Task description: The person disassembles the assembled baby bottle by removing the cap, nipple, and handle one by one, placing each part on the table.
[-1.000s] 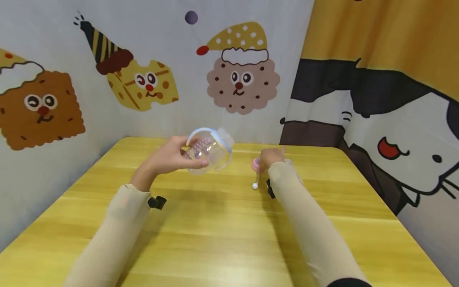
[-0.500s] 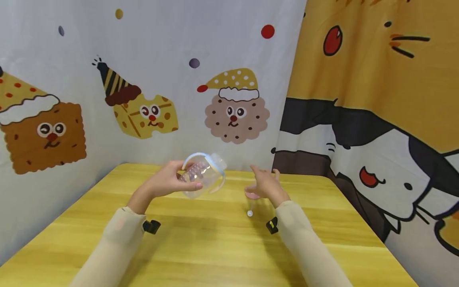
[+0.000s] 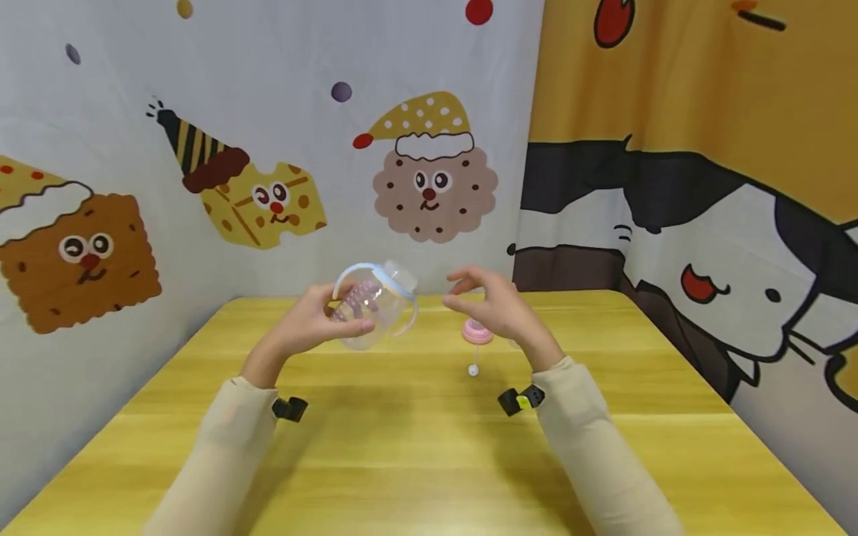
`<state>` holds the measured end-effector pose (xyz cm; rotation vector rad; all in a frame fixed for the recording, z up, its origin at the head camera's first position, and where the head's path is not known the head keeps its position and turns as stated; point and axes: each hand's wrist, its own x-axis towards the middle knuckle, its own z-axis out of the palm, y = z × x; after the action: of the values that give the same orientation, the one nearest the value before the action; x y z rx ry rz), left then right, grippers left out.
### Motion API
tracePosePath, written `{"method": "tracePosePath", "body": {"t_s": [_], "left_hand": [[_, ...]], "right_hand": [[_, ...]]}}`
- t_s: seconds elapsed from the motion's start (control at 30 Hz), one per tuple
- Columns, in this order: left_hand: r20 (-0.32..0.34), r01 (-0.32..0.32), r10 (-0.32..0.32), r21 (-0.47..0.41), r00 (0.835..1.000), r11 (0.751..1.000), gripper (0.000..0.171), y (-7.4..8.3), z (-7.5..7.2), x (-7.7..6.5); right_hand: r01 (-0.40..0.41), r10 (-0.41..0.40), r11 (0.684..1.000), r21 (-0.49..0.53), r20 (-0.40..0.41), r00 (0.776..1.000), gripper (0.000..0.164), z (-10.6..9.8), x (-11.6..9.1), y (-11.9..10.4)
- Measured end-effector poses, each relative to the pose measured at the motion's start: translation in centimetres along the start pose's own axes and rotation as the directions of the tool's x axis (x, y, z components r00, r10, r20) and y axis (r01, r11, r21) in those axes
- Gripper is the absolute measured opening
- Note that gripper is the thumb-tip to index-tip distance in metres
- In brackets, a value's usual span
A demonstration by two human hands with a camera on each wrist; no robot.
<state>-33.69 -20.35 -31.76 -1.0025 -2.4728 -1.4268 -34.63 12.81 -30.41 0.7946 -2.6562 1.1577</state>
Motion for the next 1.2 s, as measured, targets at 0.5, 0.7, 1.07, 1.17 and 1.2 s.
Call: {"method": "tracePosePath", "body": {"t_s": [0.5,0.7,1.07,1.17,1.2], "left_hand": [[-0.013,-0.053,0.053,-0.037,0.999,0.998,0.05,-0.1,0.0,2.4],[-0.011,-0.047,0.046,-0.045,0.999,0.998,0.049,0.1,-0.2,2.8],[-0.018,-0.037,0.036,-0.054,0.999,0.998,0.054,-0.6,-0.2,1.6],[-0.017,-0.025,0.024,-0.054,1.0,0.998,0.052,-0.9,-0.1,1.2],[-0.017,-0.023,0.022,-0.054,1.0,0.998,0.052,-1.0,-0.1,1.1]], "right_hand": [[-0.028,-0.06,0.942,0.335,0.248,0.967,0.036,2.0,1.1,-1.3],[0.011,-0.116,0.916,0.401,0.24,0.964,0.03,3.2,1.5,-1.5],[-0.01,-0.105,0.855,0.519,0.193,0.976,0.027,5.4,1.8,-1.5],[-0.014,-0.105,0.853,0.522,0.198,0.974,0.026,5.8,1.8,-1.3],[-0.017,-0.105,0.851,0.525,0.201,0.974,0.026,6.0,1.8,-1.2]]}}
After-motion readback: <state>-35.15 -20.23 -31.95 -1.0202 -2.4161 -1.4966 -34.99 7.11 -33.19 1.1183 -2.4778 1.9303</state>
